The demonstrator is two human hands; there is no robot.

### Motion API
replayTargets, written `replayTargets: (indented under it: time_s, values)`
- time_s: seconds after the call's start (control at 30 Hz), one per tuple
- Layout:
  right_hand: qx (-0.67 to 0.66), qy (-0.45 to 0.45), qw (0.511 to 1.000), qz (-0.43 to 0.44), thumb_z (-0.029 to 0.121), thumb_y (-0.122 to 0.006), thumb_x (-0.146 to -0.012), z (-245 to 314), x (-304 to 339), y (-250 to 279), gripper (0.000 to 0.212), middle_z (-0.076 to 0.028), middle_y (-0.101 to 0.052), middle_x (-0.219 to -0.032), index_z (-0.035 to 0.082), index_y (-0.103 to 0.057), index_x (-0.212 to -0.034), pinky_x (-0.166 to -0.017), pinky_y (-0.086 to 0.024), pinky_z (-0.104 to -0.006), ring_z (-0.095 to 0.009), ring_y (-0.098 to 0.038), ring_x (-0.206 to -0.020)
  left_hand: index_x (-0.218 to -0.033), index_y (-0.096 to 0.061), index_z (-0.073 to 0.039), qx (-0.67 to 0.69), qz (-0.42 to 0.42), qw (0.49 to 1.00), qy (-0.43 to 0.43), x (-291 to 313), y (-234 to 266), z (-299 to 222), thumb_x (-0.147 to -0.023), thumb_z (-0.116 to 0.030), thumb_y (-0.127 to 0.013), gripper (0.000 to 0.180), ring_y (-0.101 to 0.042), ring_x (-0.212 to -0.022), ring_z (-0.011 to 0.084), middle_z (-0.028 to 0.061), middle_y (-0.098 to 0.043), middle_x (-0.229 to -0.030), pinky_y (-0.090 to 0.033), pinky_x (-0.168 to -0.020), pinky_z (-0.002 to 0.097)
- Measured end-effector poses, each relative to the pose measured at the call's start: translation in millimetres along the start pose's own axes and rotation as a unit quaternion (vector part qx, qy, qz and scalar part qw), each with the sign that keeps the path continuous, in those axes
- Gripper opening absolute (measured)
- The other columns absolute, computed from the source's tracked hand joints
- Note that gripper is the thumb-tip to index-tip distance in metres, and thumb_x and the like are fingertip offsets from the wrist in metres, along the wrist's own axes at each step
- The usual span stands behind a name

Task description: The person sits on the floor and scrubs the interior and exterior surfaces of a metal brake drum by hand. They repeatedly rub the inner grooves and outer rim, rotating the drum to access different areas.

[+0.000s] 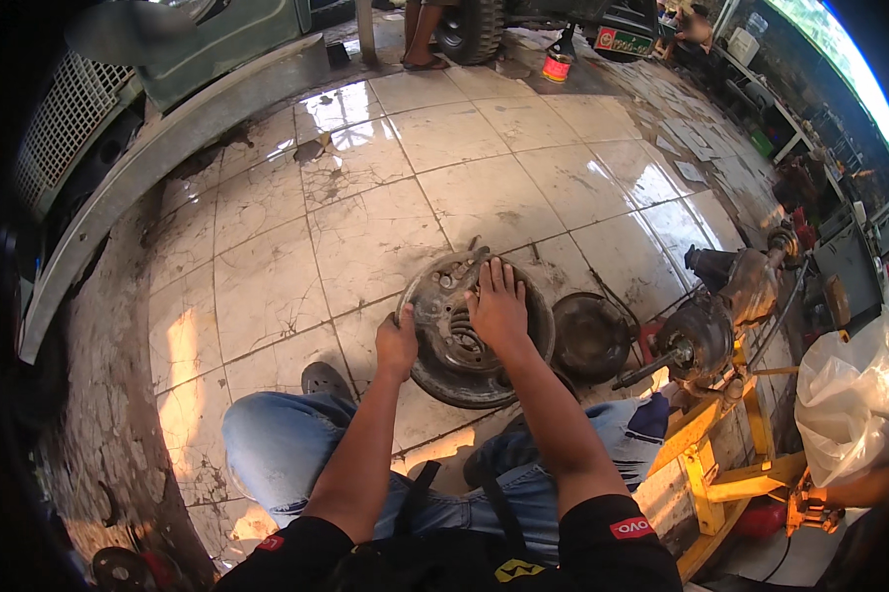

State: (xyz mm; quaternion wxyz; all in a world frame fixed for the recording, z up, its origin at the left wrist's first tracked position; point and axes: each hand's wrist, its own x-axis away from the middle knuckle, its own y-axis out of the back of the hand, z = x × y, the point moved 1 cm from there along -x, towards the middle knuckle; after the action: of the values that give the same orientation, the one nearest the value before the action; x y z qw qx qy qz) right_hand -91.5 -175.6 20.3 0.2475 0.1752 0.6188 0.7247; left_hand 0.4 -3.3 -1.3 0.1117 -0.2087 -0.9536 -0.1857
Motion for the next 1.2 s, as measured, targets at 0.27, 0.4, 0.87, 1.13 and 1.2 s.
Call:
replayTargets:
  time_s: [0.27,0.4,0.87,1.13,1.2]
  values:
    - [-0.003,0.024,0.999,-0.03,0.042,-0.04,-0.101,-5,10,-5,0.066,-0.021,-0.02,-0.157,0.0,-0.026,-0.149,-0.116,-0.02,-0.0534,-0.039,-0.019,-0.145,-0.112,-0.06,0.01,0.015,-0.005,1.0,-0.005,3,-9,1,-0.098,-0.047,-0.049,0.06,-0.065,-0.092,0.0398,0.0275,-0.066,-0.097,-0.049,-0.081,0.0427]
    - [-0.002,0.019,1.0,-0.022,0.046,-0.038,-0.101,-8,3,-8,0.069,-0.021,-0.018,-0.157,0.0,-0.025,-0.15,-0.117,-0.018,-0.0528,-0.039,-0.017,-0.146,-0.112,-0.06,0.01,0.027,0.012,0.999,0.019,2,-11,-1,-0.098,-0.048,-0.049,0.061,-0.065,-0.089,0.0378,0.0261,-0.066,-0.095,-0.049,-0.078,0.0425]
    - [0.034,0.011,0.999,-0.003,0.049,-0.034,-0.101,8,11,-8,0.07,-0.019,-0.016,-0.158,0.001,-0.021,-0.151,-0.118,-0.018,-0.0489,-0.035,-0.016,-0.147,-0.114,-0.056,0.015,0.037,-0.015,0.999,0.002,5,-14,0,-0.1,-0.045,-0.047,0.062,-0.064,-0.089,0.0387,0.0289,-0.065,-0.095,-0.048,-0.078,0.0418]
    - [0.014,-0.015,1.0,-0.023,0.046,-0.035,-0.101,14,2,-9,0.068,-0.021,-0.018,-0.158,0.0,-0.025,-0.15,-0.116,-0.021,-0.049,-0.037,-0.018,-0.146,-0.11,-0.058,0.015,0.026,-0.011,0.999,0.019,11,-15,-9,-0.1,-0.042,-0.047,0.059,-0.064,-0.085,0.0389,0.0289,-0.065,-0.091,-0.049,-0.075,0.0433]
    - [0.023,0.007,0.999,-0.021,0.046,-0.036,-0.101,13,6,-12,0.068,-0.021,-0.019,-0.157,-0.001,-0.027,-0.149,-0.116,-0.022,-0.0495,-0.037,-0.019,-0.145,-0.108,-0.059,0.014,0.014,-0.014,1.0,0.002,10,-11,-12,-0.1,-0.042,-0.047,0.058,-0.064,-0.082,0.0387,0.0282,-0.065,-0.087,-0.048,-0.074,0.0437]
